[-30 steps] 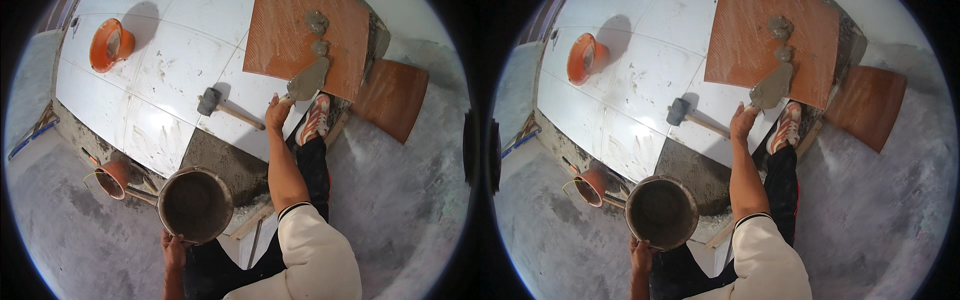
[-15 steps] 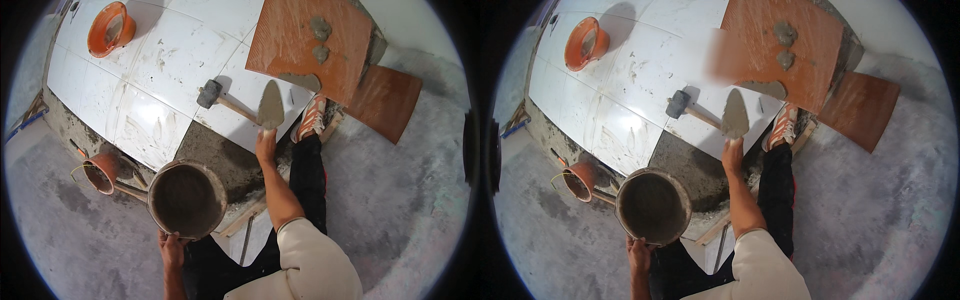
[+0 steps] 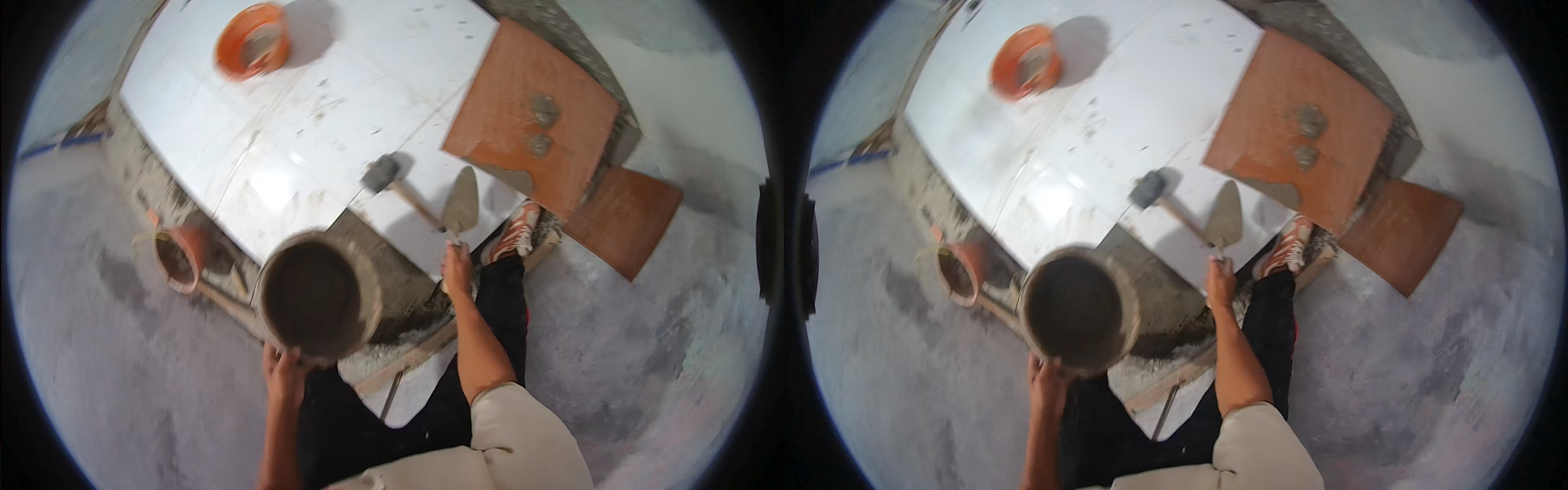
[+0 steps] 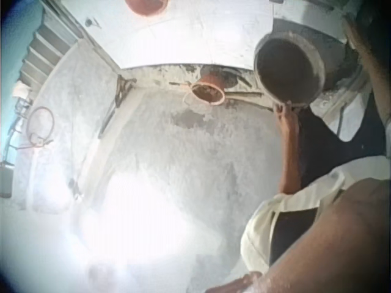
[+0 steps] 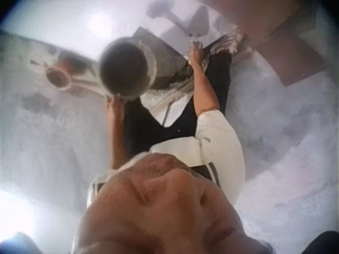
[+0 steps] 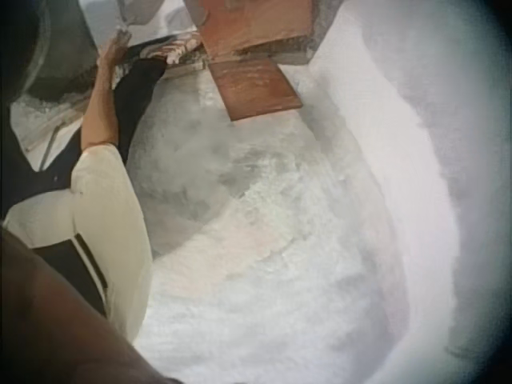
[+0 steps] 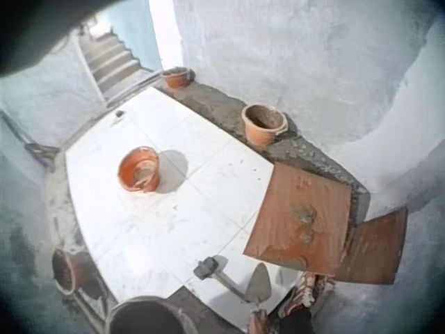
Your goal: The person spreads cement on the floor using a trowel and a wooden straightedge, then scoops cement from a bucket and applies it to the back of a tile.
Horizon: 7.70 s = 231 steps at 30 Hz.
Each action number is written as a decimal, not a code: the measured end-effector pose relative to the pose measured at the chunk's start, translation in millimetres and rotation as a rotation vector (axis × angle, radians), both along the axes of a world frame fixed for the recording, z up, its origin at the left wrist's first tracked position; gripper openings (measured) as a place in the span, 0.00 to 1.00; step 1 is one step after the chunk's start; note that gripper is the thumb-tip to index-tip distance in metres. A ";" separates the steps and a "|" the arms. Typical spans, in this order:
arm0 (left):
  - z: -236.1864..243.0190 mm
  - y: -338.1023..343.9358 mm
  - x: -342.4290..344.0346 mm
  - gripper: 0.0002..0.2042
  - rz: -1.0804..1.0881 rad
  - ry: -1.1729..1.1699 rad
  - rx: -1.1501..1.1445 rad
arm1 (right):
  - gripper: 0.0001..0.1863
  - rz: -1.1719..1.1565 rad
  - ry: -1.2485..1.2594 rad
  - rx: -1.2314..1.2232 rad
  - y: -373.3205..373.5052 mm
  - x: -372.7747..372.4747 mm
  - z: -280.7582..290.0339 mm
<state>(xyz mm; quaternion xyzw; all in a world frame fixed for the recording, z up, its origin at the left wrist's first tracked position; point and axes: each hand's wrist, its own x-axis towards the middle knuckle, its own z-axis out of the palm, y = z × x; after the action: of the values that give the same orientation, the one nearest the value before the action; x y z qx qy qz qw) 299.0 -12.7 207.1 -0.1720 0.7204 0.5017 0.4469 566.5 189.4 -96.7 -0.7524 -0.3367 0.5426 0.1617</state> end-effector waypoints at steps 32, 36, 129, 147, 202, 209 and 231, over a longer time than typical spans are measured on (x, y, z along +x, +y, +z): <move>319.2 129.1 -84.1 0.14 -0.354 0.506 0.986 | 0.26 1.416 -0.533 0.971 37.2 -111.5 674.1; 339.1 134.0 -72.5 0.11 -0.355 0.511 0.983 | 0.26 1.144 -0.386 1.212 46.4 -124.9 715.3; -289.8 473.5 62.1 0.23 -1.144 0.108 0.250 | 0.20 0.525 -0.711 0.624 213.7 196.5 111.9; -279.5 459.9 75.6 0.25 -0.998 0.003 0.340 | 0.22 0.093 -0.253 0.158 236.2 180.4 112.2; -302.7 431.3 72.3 0.21 -0.809 -0.245 0.534 | 0.22 0.248 -0.256 0.249 209.0 76.6 92.6; -286.8 433.1 53.6 0.42 -0.516 -0.590 0.433 | 0.15 0.801 -0.474 0.489 175.6 22.4 81.0; -302.8 418.4 58.4 0.34 -0.504 -0.639 0.530 | 0.17 1.223 -0.720 0.780 242.1 116.7 131.7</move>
<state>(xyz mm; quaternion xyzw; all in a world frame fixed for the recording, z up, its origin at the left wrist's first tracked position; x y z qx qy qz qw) 357.4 405.7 -95.7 -0.0178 0.4137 0.4659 0.7820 683.2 431.5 35.0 -0.4531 -0.8849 0.1030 -0.0313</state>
